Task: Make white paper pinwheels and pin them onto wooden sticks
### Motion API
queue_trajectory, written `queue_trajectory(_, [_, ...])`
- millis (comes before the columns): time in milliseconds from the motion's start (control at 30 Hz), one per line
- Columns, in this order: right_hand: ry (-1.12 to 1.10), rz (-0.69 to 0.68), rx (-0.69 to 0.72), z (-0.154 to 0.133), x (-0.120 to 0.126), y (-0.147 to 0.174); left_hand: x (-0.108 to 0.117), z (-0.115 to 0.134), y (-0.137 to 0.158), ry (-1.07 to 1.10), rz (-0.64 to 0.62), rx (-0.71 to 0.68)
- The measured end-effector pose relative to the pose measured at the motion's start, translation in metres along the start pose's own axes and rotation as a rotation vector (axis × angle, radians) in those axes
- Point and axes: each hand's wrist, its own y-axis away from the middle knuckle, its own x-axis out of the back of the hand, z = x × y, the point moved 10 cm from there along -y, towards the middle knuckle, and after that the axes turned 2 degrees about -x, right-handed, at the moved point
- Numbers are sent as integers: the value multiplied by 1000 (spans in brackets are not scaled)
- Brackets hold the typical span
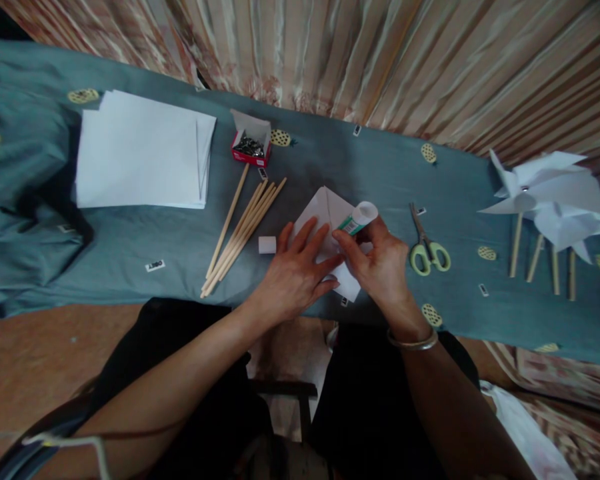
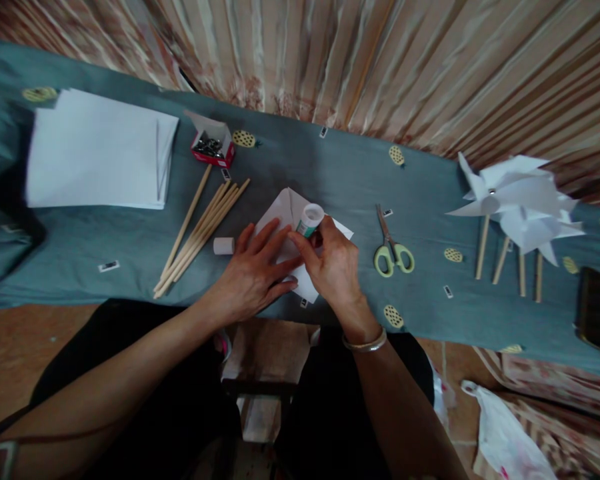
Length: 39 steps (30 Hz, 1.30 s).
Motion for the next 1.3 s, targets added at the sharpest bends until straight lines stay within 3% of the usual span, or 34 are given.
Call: queue_trajectory(1300, [-17,-68,80,-12,-6,4,0,0,-1,8,-16,4])
